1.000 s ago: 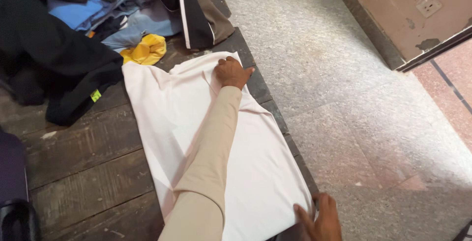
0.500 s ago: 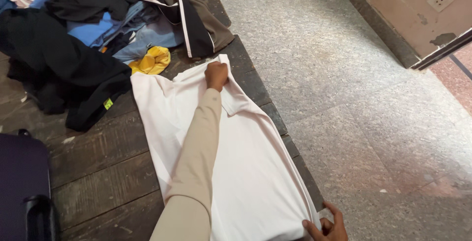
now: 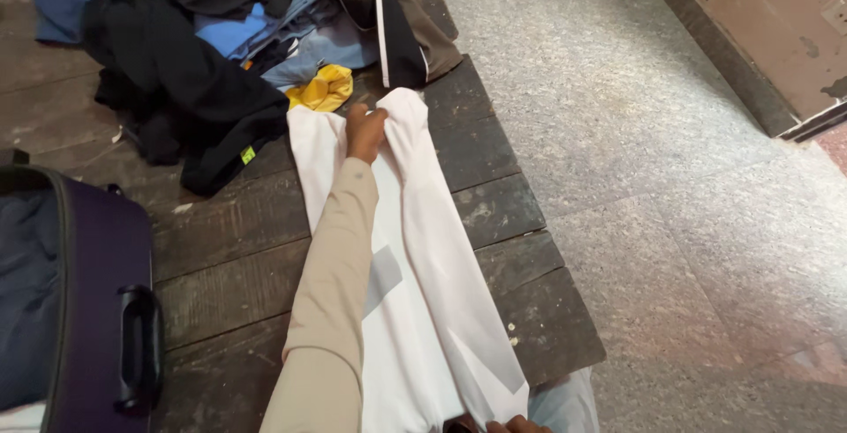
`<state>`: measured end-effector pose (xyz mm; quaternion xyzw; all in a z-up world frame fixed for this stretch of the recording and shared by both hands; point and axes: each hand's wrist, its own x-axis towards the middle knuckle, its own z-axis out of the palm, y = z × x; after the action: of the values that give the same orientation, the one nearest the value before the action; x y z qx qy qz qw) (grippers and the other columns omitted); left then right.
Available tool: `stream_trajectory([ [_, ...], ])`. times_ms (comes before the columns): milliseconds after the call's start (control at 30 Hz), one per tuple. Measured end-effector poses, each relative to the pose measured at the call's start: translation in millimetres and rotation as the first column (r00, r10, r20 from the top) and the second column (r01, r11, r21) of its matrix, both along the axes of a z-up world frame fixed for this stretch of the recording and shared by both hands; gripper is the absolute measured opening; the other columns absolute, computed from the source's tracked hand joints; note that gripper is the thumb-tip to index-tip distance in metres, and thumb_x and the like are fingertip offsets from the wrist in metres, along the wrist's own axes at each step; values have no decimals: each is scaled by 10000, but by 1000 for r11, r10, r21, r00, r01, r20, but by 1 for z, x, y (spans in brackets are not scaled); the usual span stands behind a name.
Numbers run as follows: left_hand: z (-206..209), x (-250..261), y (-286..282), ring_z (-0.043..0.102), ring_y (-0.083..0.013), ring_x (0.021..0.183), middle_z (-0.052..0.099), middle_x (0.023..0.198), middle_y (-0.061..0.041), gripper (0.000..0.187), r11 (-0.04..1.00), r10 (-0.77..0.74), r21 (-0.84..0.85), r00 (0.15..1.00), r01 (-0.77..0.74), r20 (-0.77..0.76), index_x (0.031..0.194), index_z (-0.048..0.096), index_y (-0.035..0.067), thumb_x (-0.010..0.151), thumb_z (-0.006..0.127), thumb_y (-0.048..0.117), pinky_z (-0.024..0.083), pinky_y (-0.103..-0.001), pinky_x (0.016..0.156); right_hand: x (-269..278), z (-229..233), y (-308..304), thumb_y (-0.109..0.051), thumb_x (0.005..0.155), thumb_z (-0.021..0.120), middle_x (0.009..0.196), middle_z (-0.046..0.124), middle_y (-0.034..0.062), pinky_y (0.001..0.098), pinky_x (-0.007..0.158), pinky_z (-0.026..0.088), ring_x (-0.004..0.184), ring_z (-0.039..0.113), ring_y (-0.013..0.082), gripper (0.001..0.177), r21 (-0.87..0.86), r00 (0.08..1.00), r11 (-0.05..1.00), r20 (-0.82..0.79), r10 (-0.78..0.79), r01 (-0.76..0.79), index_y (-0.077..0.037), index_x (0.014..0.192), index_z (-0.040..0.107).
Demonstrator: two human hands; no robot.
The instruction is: The person folds several shirts and polos on a wooden table and places them into a purple suitcase.
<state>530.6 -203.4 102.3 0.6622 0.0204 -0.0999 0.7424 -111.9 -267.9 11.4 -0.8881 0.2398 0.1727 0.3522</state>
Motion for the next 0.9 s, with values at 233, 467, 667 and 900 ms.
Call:
stream_trajectory([
  [233, 59, -34, 6, 604, -442, 1201, 635, 1308, -240, 742, 749, -81, 643, 941, -159, 328, 1454, 448, 72, 774, 745, 82, 493, -461, 987, 1, 32, 3, -331, 757, 865, 1058, 736, 90, 395, 902, 586, 1007, 739, 249, 486, 2, 995, 1000, -96, 0, 0, -129, 1160, 684],
  [467, 98, -162, 72, 707, -286, 984, 705, 1173, -167, 439, 944, -89, 296, 748, -147, 658, 1251, 572, 7, 892, 791, 132, 581, -378, 829, -24, 118, -30, -289, 804, 855, 1244, 757, 81, 367, 964, 596, 1127, 751, 235, 518, 154, 943, 931, -6, -333, 330, -126, 1260, 671],
  [667, 95, -413, 195, 647, -73, 794, 699, 922, -22, 151, 896, -431, -61, 894, 440, 120, 1005, 641, 34, 995, 687, 177, 542, -245, 709, 21, 133, -50, -234, 746, 827, 1242, 718, 152, 373, 963, 536, 1125, 682, 241, 657, 633, 945, 714, -97, -312, 300, 10, 1305, 582],
  [900, 34, -578, 270, 714, -162, 875, 723, 956, -82, 535, 741, -156, 575, 921, 348, -357, 1127, 672, -17, 837, 837, 401, 559, -298, 757, 22, 103, -19, -228, 829, 837, 1015, 761, 108, 317, 790, 507, 887, 670, 181, 441, 665, 895, 635, -121, -429, 393, 76, 1133, 738],
])
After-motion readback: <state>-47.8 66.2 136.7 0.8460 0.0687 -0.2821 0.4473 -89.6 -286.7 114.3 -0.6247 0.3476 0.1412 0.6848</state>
